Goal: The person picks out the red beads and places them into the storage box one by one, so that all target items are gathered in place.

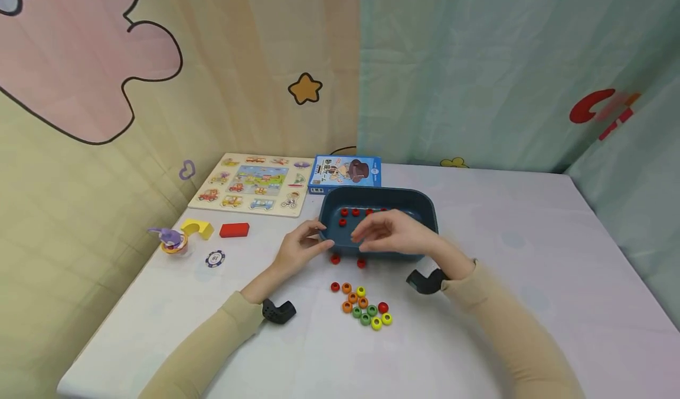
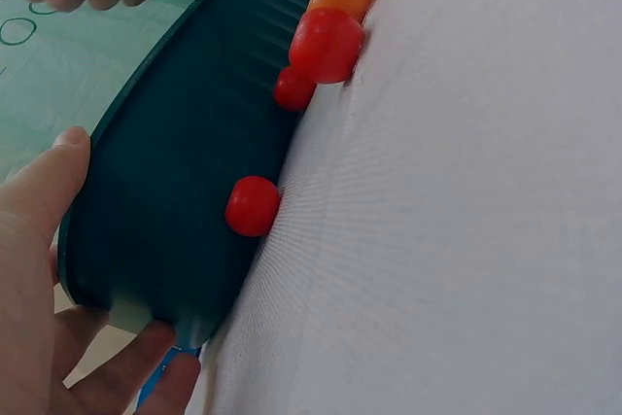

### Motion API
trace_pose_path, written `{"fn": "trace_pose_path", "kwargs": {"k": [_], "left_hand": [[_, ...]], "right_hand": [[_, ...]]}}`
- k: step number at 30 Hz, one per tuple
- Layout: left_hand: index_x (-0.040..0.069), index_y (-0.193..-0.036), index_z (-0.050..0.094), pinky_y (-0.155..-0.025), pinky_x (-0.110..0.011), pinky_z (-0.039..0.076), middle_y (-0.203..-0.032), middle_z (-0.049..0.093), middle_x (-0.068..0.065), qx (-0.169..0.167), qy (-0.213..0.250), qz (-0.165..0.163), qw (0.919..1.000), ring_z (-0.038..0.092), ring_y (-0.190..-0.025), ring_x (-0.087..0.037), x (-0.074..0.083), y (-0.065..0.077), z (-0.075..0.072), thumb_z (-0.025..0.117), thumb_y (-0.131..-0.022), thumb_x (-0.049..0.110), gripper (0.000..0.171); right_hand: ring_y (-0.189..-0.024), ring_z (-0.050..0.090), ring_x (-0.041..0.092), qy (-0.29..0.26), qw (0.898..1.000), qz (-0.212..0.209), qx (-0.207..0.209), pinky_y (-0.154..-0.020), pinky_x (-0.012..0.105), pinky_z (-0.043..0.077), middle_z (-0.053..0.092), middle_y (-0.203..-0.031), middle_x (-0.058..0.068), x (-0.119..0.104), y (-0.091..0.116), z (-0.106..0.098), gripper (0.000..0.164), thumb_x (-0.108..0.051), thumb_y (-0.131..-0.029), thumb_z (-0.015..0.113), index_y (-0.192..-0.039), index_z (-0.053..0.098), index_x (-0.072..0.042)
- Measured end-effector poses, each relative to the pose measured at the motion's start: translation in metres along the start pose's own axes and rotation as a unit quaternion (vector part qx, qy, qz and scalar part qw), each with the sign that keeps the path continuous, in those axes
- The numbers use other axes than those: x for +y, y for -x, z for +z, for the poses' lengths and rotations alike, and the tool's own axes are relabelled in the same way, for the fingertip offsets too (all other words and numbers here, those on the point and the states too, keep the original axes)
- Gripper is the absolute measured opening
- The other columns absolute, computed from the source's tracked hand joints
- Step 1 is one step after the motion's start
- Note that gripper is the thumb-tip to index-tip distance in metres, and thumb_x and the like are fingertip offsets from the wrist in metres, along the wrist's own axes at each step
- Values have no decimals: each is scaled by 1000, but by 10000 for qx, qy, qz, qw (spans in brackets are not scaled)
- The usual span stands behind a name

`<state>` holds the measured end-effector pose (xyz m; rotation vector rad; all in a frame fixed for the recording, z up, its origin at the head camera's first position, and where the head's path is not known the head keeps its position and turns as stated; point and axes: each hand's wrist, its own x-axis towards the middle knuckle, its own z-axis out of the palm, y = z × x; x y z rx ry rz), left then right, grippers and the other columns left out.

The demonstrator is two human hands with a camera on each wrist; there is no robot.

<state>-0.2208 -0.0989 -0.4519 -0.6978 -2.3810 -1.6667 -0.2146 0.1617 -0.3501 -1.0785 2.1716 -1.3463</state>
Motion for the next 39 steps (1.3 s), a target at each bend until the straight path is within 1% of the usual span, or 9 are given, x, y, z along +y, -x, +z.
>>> {"fn": "trace_pose_path", "kwargs": {"k": [2,6,11,13,15,18,21,28,39], "left_hand": [[12,-106,56,-79,-32,49,-120,54,-11,7,16,8,10000,55,-99,-13,0,-1,-1,69,-77,35,39],[10,-106,56,-80,-35,49,-123,52,-13,12,27,1,10000,55,-99,-15,1,0,-2,69,-77,32,39],[0,-106,54,-80,-43,48,-127,46,-20,17,7,57,10000,55,-100,-26,22,4,-5,69,-78,19,37],[-2,-106,53,-81,-45,47,-128,44,-23,13,-19,25,10000,55,-101,-28,31,6,-6,69,-79,16,36],[-2,-106,53,-82,-45,46,-130,42,-23,2,1,-38,10000,54,-103,-29,34,7,-6,69,-79,17,36],[-2,-107,53,-82,-46,46,-132,40,-23,-60,-14,-109,9999,53,-104,-29,38,8,-7,68,-80,16,36],[-2,-107,53,-82,-46,46,-132,40,-22,-82,45,-85,9999,53,-104,-29,38,7,-7,68,-80,17,37],[-2,-107,53,-81,-47,46,-132,40,-22,-38,112,55,9999,54,-103,-27,34,6,-6,69,-79,16,37],[-2,-107,53,-81,-47,46,-133,39,-23,-102,123,-6,9999,53,-103,-30,37,6,-7,68,-79,16,36]], "right_hand": [[-82,61,19,191,9997,-73,-118,-72,32,51,62,-99,14,7,8,12,22,-9,-83,63,-105,60,-5],[-78,60,15,613,9980,-114,-77,-68,30,51,63,-96,10,20,17,29,26,-10,-82,64,-108,60,-5],[-80,61,13,492,9986,73,-163,-69,28,51,61,-102,11,27,19,41,35,-16,-82,65,-114,57,-5],[-80,60,12,543,9981,183,-213,-70,28,51,61,-103,9,34,19,46,35,-19,-82,66,-114,57,-8],[-81,59,10,693,9970,286,-185,-71,26,50,60,-106,3,42,19,52,35,-22,-82,66,-114,58,-11],[-82,57,9,939,9950,342,-42,-73,26,49,57,-112,-3,51,20,57,35,-24,-81,66,-114,58,-15],[-81,56,8,1177,9923,353,175,-71,25,49,56,-113,-5,55,22,58,36,-25,-81,67,-115,57,-17],[-81,56,4,1589,9847,440,562,-69,24,49,60,-105,-5,57,24,59,34,-23,-82,65,-115,58,-17],[-74,57,3,1887,9745,304,1175,-65,22,50,63,-96,-7,59,27,65,30,-16,-79,68,-109,62,-15]]}}
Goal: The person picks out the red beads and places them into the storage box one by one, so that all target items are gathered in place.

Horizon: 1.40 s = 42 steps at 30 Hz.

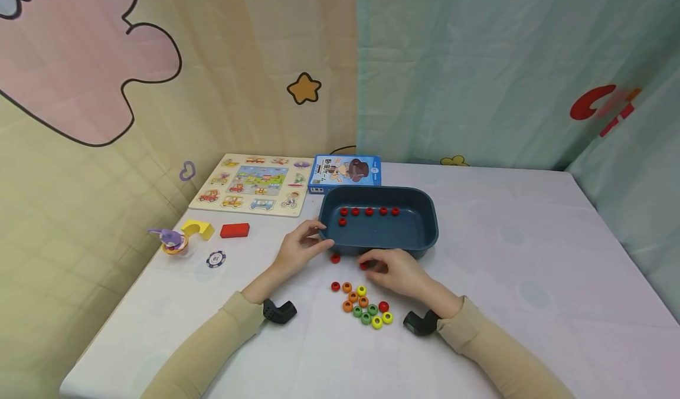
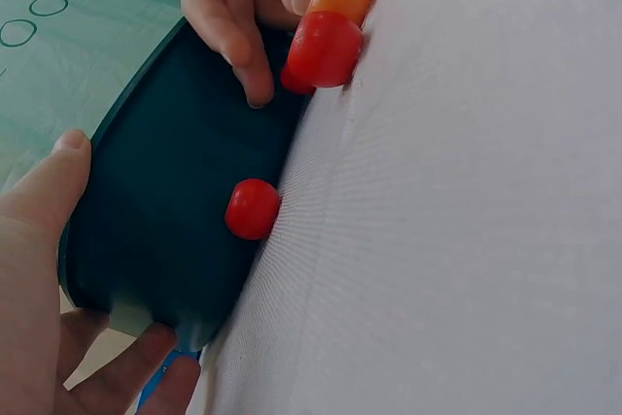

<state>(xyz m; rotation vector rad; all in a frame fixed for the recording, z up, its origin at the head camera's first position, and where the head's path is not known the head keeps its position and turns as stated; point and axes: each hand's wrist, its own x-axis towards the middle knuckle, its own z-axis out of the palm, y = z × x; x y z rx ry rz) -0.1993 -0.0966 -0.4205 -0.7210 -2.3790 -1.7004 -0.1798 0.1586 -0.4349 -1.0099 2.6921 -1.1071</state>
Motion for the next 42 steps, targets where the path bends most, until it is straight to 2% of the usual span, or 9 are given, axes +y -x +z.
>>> {"fn": "trace_pose_path", "kwargs": {"k": [7,17,20,23,26,28,32,36,42], "left_hand": [[-3,-106,53,-81,-47,46,-133,38,-23,29,-17,46,10000,54,-103,-28,0,0,0,68,-79,16,36],[-2,-106,53,-80,-47,47,-133,39,-22,43,7,33,10000,54,-102,-27,-4,0,1,69,-79,16,36],[0,-106,54,-80,-42,48,-134,39,-19,47,-24,7,10000,55,-102,-23,-15,-1,3,69,-78,20,38],[4,-107,55,-79,-37,49,-134,41,-13,56,-78,-34,9999,55,-102,-18,-28,-3,5,70,-77,26,39],[9,-107,56,-80,-35,49,-135,41,-9,103,-62,-54,9999,55,-102,-15,-35,-4,6,70,-77,29,38],[11,-106,56,-80,-36,49,-134,42,-8,134,-35,-74,9999,55,-102,-15,-35,-4,6,70,-77,29,37],[6,-106,55,-81,-40,48,-133,41,-15,95,-33,-100,9999,55,-102,-21,-25,-3,3,70,-78,24,37],[0,-107,53,-81,-44,47,-131,42,-21,38,-67,-126,9999,54,-103,-27,-7,0,0,69,-79,18,37],[2,-107,53,-82,-45,46,-128,45,-21,-38,-212,-155,9996,53,-104,-30,4,1,-1,67,-80,18,34]], "right_hand": [[-69,55,2,151,9997,69,206,-61,20,48,63,-90,-9,-1,0,2,24,-16,-78,70,-101,64,-18],[-65,51,3,277,9994,76,-209,-57,20,46,58,-81,-14,-3,3,1,22,-18,-76,71,-96,64,-19],[-65,51,2,232,9992,-54,-322,-57,19,47,58,-80,-15,-15,3,-6,22,-21,-75,72,-95,64,-18],[-65,54,2,-28,9990,-364,-258,-55,20,48,60,-82,-13,-33,-1,-23,23,-22,-76,72,-96,64,-16],[-63,55,3,-83,9976,-690,-18,-53,22,48,62,-83,-11,-49,-15,-48,23,-23,-77,71,-97,64,-14],[-62,56,4,-24,9973,-724,104,-53,23,49,62,-85,-9,-52,-30,-65,23,-24,-78,70,-98,64,-14],[-64,58,7,28,9995,-314,-15,-58,25,51,62,-91,-5,-42,-68,-89,26,-24,-78,69,-101,63,-14],[-66,59,12,214,9979,282,-548,-56,28,50,62,-92,-1,-18,-103,-91,30,-22,-79,69,-105,62,-10],[-75,57,13,863,9854,533,-1369,-67,28,50,62,-89,0,13,-132,-73,28,-18,-78,69,-104,63,-8]]}}
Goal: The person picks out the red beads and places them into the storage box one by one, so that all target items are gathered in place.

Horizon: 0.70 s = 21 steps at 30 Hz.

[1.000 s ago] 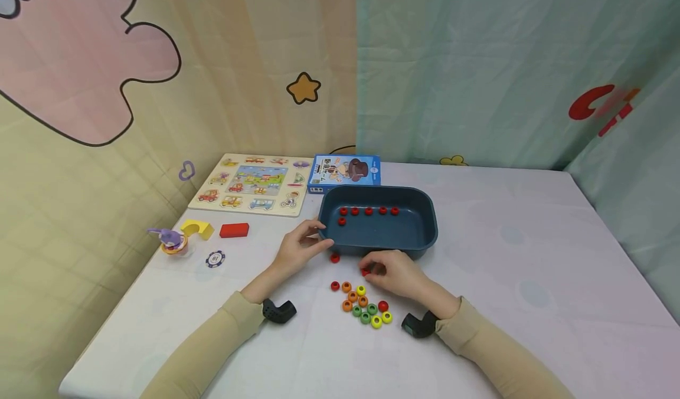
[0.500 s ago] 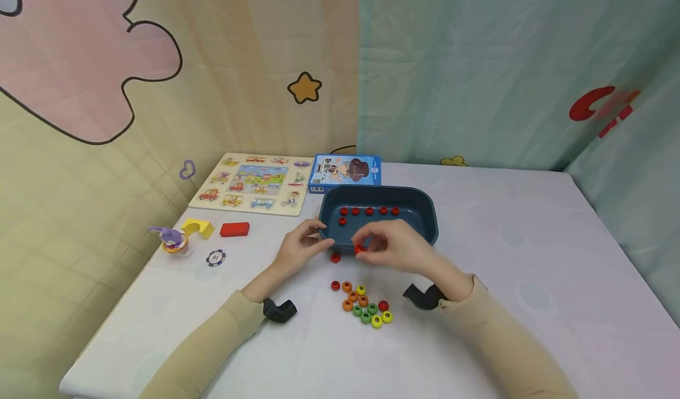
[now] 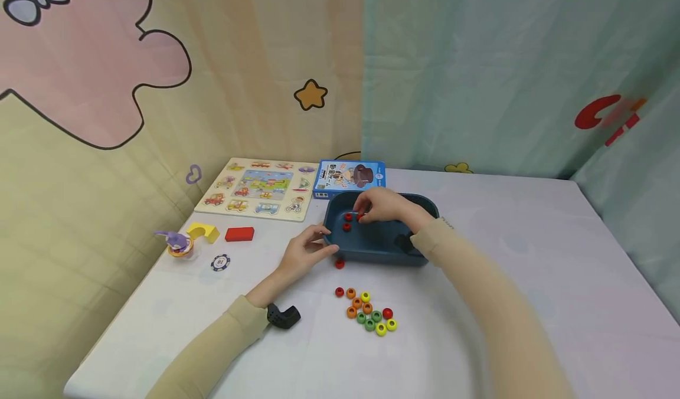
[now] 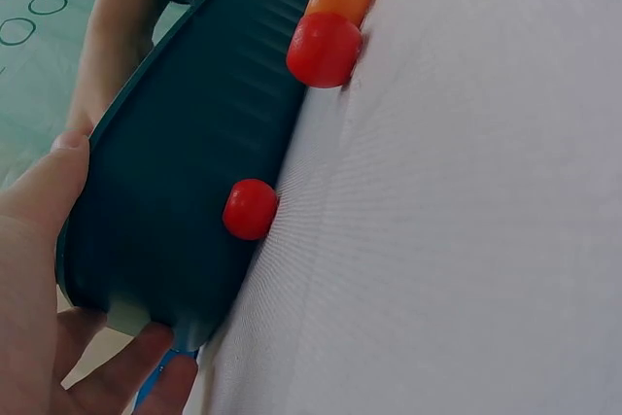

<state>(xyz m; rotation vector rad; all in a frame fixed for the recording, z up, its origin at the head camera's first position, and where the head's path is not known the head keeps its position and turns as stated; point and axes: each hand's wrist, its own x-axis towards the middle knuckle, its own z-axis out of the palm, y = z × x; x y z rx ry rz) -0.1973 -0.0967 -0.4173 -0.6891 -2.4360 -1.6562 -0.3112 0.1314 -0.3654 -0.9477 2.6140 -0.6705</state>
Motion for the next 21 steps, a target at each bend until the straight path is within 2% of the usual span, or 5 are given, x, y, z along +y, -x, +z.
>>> {"fn": "trace_pose_path", "kwargs": {"k": [7,12,19,21], "left_hand": [[5,-106,54,-82,-46,46,-129,44,-21,12,31,83,10000,53,-104,-29,1,-2,1,68,-80,19,33],[4,-106,54,-82,-46,46,-130,44,-21,13,37,40,10000,54,-104,-27,0,-2,1,68,-79,19,34],[6,-108,55,-81,-39,48,-131,45,-13,100,6,8,9999,54,-104,-20,-38,-6,8,70,-77,30,42],[8,-109,55,-80,-36,48,-130,47,-11,98,-41,-15,9999,54,-103,-17,-39,-5,8,69,-77,33,43]], "right_hand": [[-76,54,16,-50,9997,181,-178,-71,30,50,61,-88,0,15,-13,15,25,-13,-78,68,-102,62,-9],[-76,53,17,-97,9998,157,-102,-70,30,49,60,-89,0,20,-16,19,23,-12,-77,69,-99,63,-12],[-82,56,15,-237,9995,-4,-209,-77,32,48,62,-89,-1,19,-20,25,21,-11,-76,70,-96,65,-13],[-82,56,15,-275,9994,8,-188,-77,32,48,63,-90,-1,18,-19,25,22,-12,-76,71,-97,64,-13]]}}
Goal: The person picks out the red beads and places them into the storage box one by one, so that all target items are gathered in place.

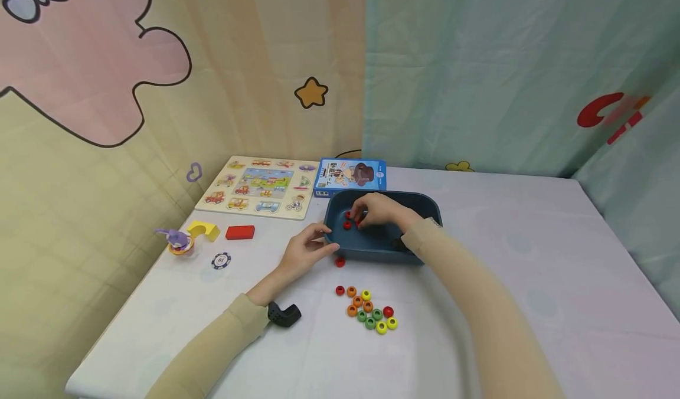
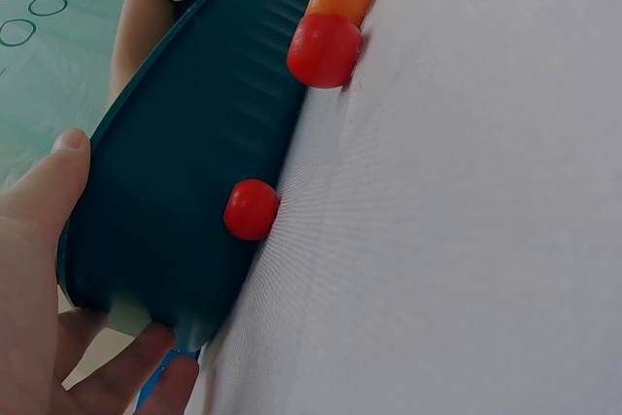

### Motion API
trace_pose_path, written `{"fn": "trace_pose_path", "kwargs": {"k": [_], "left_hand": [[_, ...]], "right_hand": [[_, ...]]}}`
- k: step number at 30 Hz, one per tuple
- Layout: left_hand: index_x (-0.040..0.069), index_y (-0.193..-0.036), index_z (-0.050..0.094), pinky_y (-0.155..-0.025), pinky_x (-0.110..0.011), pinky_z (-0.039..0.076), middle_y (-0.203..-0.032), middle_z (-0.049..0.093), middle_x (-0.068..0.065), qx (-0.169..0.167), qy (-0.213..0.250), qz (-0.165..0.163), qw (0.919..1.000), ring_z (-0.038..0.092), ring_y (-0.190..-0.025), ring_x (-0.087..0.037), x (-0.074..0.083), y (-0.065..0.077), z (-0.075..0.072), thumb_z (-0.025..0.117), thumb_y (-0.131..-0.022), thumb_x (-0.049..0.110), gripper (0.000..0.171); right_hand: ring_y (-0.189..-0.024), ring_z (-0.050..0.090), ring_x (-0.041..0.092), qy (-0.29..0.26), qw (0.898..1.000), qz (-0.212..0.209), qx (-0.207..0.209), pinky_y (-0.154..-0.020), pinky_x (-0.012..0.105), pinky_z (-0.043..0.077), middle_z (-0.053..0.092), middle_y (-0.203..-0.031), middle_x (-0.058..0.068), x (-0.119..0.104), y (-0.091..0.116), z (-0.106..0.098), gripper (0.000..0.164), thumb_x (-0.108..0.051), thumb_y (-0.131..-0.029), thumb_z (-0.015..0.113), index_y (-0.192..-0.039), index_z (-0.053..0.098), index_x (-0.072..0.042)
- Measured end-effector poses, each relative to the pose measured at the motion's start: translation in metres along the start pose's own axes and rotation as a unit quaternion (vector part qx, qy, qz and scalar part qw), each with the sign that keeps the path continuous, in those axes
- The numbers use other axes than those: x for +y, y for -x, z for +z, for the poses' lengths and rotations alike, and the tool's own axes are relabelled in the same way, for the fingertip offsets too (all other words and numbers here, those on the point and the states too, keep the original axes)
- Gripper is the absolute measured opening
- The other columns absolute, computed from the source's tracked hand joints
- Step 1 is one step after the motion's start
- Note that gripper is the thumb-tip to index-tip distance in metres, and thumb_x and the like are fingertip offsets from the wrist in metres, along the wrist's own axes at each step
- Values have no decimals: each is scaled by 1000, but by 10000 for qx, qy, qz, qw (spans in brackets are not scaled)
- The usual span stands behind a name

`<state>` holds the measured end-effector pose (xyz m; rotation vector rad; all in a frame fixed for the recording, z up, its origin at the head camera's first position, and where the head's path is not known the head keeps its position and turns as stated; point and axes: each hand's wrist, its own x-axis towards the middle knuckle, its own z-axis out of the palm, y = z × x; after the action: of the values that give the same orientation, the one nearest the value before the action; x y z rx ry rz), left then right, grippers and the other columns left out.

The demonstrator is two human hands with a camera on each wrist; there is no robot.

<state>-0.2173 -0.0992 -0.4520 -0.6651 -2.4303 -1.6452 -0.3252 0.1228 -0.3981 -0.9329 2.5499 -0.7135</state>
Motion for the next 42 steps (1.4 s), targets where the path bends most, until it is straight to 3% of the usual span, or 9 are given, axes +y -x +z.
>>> {"fn": "trace_pose_path", "kwargs": {"k": [6,9,12,16,19,22,30,35,42], "left_hand": [[16,-106,56,-79,-30,49,-128,49,-6,-20,-103,-64,9999,55,-101,-10,1,1,2,68,-76,38,39],[17,-105,56,-79,-33,49,-129,48,-7,45,-57,6,10000,55,-100,-12,1,0,1,70,-76,34,36],[12,-106,56,-79,-39,49,-131,45,-12,59,14,85,9999,55,-102,-18,4,-1,0,70,-76,29,36],[3,-107,55,-80,-45,47,-132,41,-20,-33,119,139,9998,54,-103,-28,22,2,-4,69,-78,19,36],[-2,-106,53,-80,-46,47,-132,40,-24,-56,111,176,9998,54,-103,-31,33,4,-6,68,-79,15,35],[-2,-106,53,-80,-45,47,-132,40,-23,-38,73,206,9998,54,-103,-30,33,4,-7,68,-79,16,35],[-3,-106,53,-81,-47,46,-131,41,-23,11,162,259,9995,54,-103,-28,32,3,-7,68,-79,16,36],[-3,-106,53,-82,-47,46,-132,40,-23,-41,170,205,9996,53,-104,-28,31,3,-6,68,-79,17,37],[-2,-106,53,-82,-46,46,-132,40,-23,-18,153,195,9997,54,-104,-28,31,3,-6,68,-79,17,37]], "right_hand": [[-81,60,16,-405,9976,62,564,-74,32,50,62,-98,3,-13,24,-22,35,-11,-77,70,-110,59,-9],[-80,62,16,-678,9929,-259,940,-75,33,51,61,-102,7,-30,47,-42,37,-13,-78,69,-113,57,-9],[-80,62,14,-932,9879,-715,1012,-74,33,51,60,-104,7,-50,78,-51,36,-17,-80,68,-113,57,-11],[-79,61,10,-1006,9855,-1101,811,-72,30,51,60,-102,-2,-64,125,-39,35,-24,-80,67,-113,56,-16],[-76,60,9,-1103,9836,-1251,688,-69,29,51,61,-98,-5,-62,153,-18,34,-24,-81,66,-112,56,-17],[-74,59,9,-1341,9806,-1288,628,-64,28,52,61,-94,-3,-54,170,8,31,-20,-81,66,-111,57,-16],[-73,59,13,-2038,9758,-761,226,-62,27,51,61,-96,6,-27,176,69,32,-19,-80,68,-108,58,-8],[-69,58,15,-2176,9746,-518,101,-59,27,51,62,-96,2,-18,172,84,32,-23,-78,69,-107,60,-12],[-67,56,12,-1972,9793,-434,135,-55,24,47,63,-94,-4,-16,169,91,28,-26,-78,69,-103,61,-17]]}}
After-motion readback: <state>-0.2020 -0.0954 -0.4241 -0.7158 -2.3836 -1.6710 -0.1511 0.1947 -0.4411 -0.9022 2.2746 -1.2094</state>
